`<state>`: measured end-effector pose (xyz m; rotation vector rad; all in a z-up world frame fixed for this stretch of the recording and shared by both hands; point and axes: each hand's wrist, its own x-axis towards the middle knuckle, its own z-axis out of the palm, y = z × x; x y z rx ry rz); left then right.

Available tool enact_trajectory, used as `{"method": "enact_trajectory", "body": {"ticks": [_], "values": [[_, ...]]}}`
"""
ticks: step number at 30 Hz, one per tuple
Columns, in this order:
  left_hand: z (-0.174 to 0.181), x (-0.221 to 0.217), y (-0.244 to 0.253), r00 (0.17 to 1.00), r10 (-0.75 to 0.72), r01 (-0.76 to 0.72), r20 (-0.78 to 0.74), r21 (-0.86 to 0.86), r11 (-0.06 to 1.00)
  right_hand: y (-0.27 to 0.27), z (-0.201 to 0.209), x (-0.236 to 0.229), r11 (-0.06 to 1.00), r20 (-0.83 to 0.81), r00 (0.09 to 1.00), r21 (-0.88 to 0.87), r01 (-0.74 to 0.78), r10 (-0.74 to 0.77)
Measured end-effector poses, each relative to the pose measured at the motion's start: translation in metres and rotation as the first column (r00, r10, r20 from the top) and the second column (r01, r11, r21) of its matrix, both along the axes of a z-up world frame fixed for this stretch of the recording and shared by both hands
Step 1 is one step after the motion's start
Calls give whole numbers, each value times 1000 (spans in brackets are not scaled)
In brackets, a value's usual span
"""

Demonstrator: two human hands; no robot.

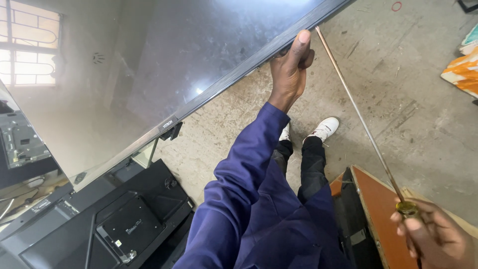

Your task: Using a screwdriver to remove or install screws on a television frame

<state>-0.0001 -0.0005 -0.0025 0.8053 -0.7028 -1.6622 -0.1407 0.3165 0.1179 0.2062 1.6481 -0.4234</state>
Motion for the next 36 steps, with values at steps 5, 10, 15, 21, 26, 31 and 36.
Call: {"method": "enact_trajectory", "body": {"ticks": [5,10,15,21,26,31,36], "values": [[3,2,0,1000,-8,8,-9,-7,1000,-16,27,12,917,-380,845,20,-400,376],[5,0,1,1000,9,-10,11,39,999,-27,19,0,990,-101,995,138,-3,18],[3,0,2,1000,5,-5,9,28,1000,15,-19,-22,988,30,993,110,110,-114],[-11,13,22,993,-107,102,-51,-90,991,54,-53,-39,996,-78,993,25,-86,88],[-14,26,56,870,-191,318,-454,220,922,48,-5,7,966,-319,947,-254,-47,-37],[-10,31,83,752,-222,432,-621,208,878,50,-44,52,634,-223,892,-768,89,-394],[80,27,76,867,-122,441,-483,630,639,-13,-58,81,503,-186,921,-864,13,-343]]}}
